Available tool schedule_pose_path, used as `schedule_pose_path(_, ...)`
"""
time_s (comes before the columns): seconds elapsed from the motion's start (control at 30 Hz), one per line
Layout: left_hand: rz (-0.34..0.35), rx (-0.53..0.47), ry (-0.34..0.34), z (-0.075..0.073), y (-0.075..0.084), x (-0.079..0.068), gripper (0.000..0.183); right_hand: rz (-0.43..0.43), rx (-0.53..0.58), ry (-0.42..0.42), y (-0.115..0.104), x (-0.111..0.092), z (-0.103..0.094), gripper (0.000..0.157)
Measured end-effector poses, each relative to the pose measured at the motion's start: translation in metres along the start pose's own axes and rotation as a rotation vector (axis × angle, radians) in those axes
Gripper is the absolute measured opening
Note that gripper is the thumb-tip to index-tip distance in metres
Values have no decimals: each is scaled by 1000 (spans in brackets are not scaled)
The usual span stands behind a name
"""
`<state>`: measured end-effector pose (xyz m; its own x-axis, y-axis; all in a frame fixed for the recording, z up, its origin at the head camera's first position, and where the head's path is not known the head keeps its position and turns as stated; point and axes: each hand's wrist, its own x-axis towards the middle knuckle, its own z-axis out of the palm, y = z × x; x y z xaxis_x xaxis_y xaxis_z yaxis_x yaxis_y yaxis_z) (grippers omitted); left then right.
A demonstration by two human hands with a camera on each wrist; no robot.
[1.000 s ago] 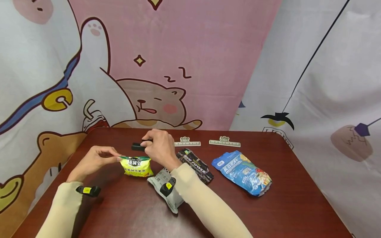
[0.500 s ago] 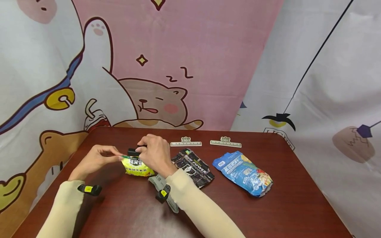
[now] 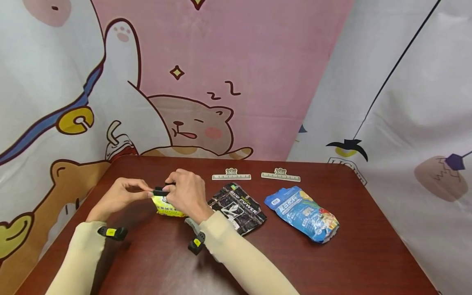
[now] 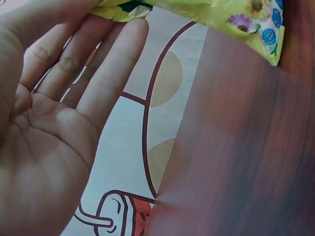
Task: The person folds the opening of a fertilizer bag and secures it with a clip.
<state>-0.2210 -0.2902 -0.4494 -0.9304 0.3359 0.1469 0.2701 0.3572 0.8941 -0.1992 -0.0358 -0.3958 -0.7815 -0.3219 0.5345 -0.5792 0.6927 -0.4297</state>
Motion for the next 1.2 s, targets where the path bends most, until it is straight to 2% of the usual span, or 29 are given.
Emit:
schedule_pose_path(0.27,-9,7,2,-2,0,0,12,-13,-45,-2,-1,-2,8,6)
schedule_pose_path(0.8,-101,9,-13,-5,1,-3,21,-34,-103,22,-5,-4,18,7)
schedule_pose_path(0.93,-102,4,-15,-4,1,-3,24,-35,-106,-1,-5,-4,18,8)
schedule_pose_path(1.2,-73,20,2,-2,0,-1,20,-52,-63,-100,-1,-4,13,17)
